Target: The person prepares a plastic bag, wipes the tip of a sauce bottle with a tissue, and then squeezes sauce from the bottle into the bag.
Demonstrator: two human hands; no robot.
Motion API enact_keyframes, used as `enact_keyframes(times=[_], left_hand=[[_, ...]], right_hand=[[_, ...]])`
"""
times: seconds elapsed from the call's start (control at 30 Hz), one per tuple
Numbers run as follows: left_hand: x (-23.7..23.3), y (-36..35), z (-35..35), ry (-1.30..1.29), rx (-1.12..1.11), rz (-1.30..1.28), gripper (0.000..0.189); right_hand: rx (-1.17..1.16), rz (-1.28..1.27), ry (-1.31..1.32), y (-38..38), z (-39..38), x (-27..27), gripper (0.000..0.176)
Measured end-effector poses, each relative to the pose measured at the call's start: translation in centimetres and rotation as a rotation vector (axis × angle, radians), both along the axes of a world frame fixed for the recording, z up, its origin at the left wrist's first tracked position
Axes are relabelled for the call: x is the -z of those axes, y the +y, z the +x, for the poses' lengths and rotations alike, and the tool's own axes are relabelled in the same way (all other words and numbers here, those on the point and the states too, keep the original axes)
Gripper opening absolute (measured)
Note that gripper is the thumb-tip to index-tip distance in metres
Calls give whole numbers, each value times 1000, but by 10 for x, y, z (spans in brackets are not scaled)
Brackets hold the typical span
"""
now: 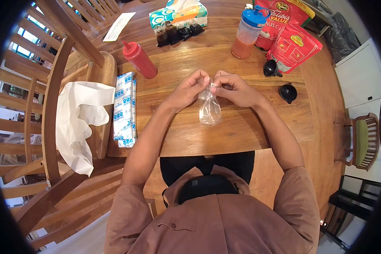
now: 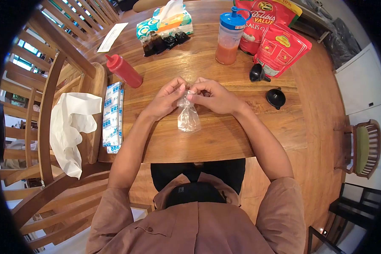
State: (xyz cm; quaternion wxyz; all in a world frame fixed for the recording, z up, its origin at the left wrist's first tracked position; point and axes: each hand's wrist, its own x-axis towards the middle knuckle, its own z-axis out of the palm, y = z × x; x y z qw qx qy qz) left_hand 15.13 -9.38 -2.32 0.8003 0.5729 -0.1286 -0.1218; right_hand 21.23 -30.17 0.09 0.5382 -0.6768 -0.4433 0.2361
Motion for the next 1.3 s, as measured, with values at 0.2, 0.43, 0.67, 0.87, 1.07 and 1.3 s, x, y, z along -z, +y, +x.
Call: enact_keyframes(times=[0.2,0.43,0.67,0.87,1.07,1.3], left_hand=[[-22,-3,-9,210,-102,6,30],[-16,2,-5,134,-10,155,31],[-16,2,-2,262,-61,4,25],[-17,0,-5,83,-187,276,23],[-37,1,-13,117,-110,298,43],[-33,19,-7,212,34,379,56]], right_hand=[[292,198,129,8,-4,5,19],[177,196,20,4,2,7,21],[86,134,-47,4,3,10,23],[58,28,-86,0,5,5,25],[223,81,36,1,4,2,26],[110,100,-57,-3,10,6,26]])
